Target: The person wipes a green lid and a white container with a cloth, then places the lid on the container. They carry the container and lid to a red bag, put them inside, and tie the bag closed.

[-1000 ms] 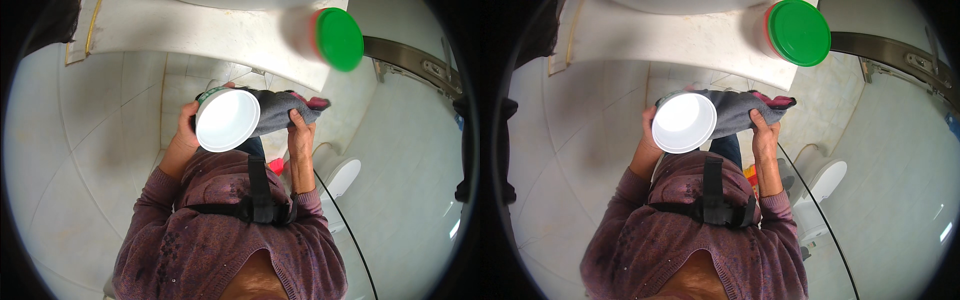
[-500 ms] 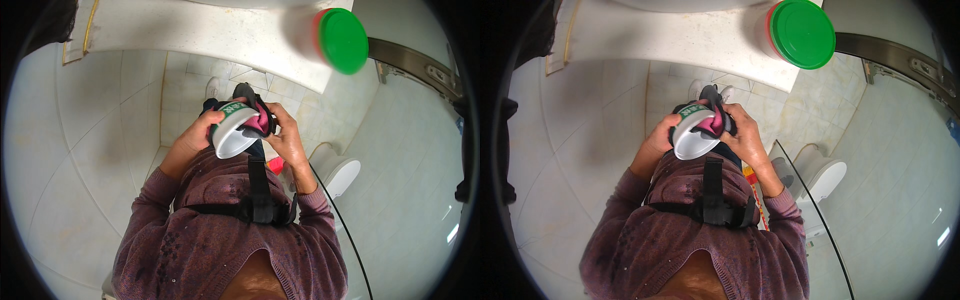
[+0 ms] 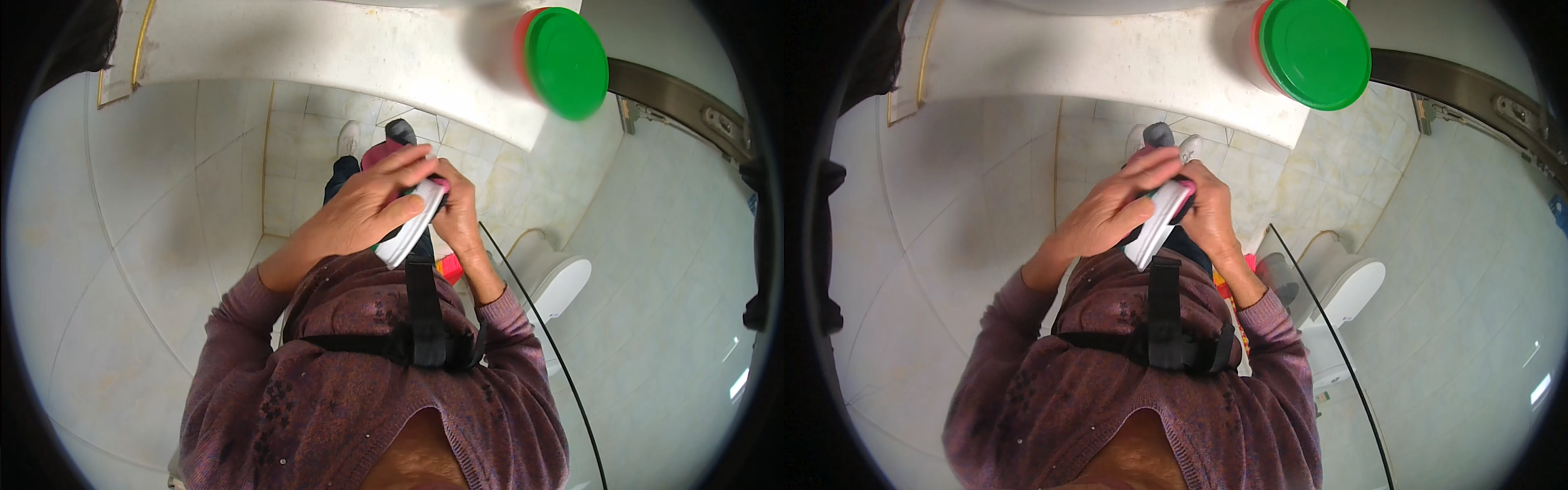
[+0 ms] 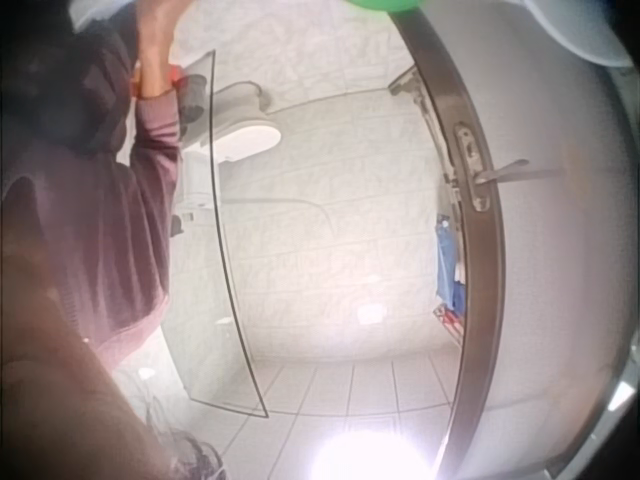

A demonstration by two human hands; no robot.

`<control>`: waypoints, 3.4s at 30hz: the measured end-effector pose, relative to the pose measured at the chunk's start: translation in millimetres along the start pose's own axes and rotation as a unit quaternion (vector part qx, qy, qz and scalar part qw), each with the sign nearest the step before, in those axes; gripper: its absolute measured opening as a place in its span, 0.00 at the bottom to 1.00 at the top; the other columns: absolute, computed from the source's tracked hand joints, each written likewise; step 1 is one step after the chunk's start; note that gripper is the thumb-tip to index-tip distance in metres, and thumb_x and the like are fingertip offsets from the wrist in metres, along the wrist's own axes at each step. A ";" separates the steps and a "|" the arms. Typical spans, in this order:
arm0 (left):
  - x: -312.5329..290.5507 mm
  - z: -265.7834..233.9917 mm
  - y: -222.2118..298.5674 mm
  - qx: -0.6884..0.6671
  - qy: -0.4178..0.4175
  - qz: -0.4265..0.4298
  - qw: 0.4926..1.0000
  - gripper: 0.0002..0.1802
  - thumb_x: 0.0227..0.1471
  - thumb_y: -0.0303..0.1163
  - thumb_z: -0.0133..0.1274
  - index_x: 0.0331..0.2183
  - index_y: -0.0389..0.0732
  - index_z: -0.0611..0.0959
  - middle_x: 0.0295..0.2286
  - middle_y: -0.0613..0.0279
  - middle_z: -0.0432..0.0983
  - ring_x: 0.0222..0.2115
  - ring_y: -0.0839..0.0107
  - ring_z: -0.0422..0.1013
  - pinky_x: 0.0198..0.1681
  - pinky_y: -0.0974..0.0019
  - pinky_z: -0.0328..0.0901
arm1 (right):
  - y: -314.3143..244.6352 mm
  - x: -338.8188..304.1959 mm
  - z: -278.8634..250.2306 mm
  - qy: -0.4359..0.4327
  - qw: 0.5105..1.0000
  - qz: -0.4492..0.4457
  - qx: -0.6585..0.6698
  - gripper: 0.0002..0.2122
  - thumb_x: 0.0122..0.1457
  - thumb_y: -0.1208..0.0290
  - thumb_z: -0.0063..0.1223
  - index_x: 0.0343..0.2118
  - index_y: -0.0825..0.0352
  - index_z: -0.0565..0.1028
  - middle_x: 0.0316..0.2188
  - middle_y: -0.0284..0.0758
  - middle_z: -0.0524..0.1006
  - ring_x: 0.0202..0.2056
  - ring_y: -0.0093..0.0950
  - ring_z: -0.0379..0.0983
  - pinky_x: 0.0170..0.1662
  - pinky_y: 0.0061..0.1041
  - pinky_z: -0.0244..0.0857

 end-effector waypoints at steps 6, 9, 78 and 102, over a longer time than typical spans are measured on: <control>20.9 21.9 15.3 0.181 0.025 0.009 0.983 0.23 0.49 0.32 0.43 0.49 0.37 0.66 0.47 0.47 0.63 0.48 0.56 0.60 0.50 0.62 0.57 | 3.2 -9.1 6.2 0.087 0.996 0.009 -0.004 0.07 0.45 0.79 0.49 0.29 0.71 0.70 0.25 0.43 0.71 0.29 0.39 0.71 0.33 0.29 0.64; 17.8 19.6 14.1 0.051 0.112 0.003 0.992 0.22 0.49 0.26 0.40 0.48 0.36 0.66 0.46 0.50 0.65 0.47 0.60 0.63 0.50 0.65 0.57 | 3.6 -3.5 -5.0 0.093 0.996 0.015 -0.004 0.07 0.44 0.78 0.50 0.29 0.71 0.70 0.24 0.42 0.71 0.27 0.36 0.70 0.31 0.24 0.63; -7.8 21.3 -53.0 -0.656 0.188 -0.098 0.724 0.23 0.51 0.38 0.44 0.46 0.33 0.69 0.42 0.55 0.69 0.43 0.67 0.67 0.49 0.63 0.60 | 26.0 -26.0 13.5 0.049 0.830 0.173 0.529 0.18 0.54 0.69 0.48 0.47 0.67 0.63 0.44 0.36 0.68 0.44 0.25 0.66 0.46 0.21 0.62; 9.7 45.8 -65.6 -0.506 0.109 -0.385 0.764 0.18 0.51 0.42 0.46 0.38 0.40 0.77 0.30 0.65 0.73 0.29 0.78 0.70 0.32 0.75 0.65 | 28.3 -22.9 1.3 -0.022 0.969 0.134 0.206 0.08 0.43 0.78 0.54 0.28 0.71 0.70 0.29 0.31 0.69 0.30 0.21 0.66 0.36 0.19 0.60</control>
Point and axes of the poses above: each hand's wrist, its own x-axis towards the middle knuckle, its own z-axis out of the palm, y = z × x, the point moved 4 cm from there along x, towards the middle knuckle
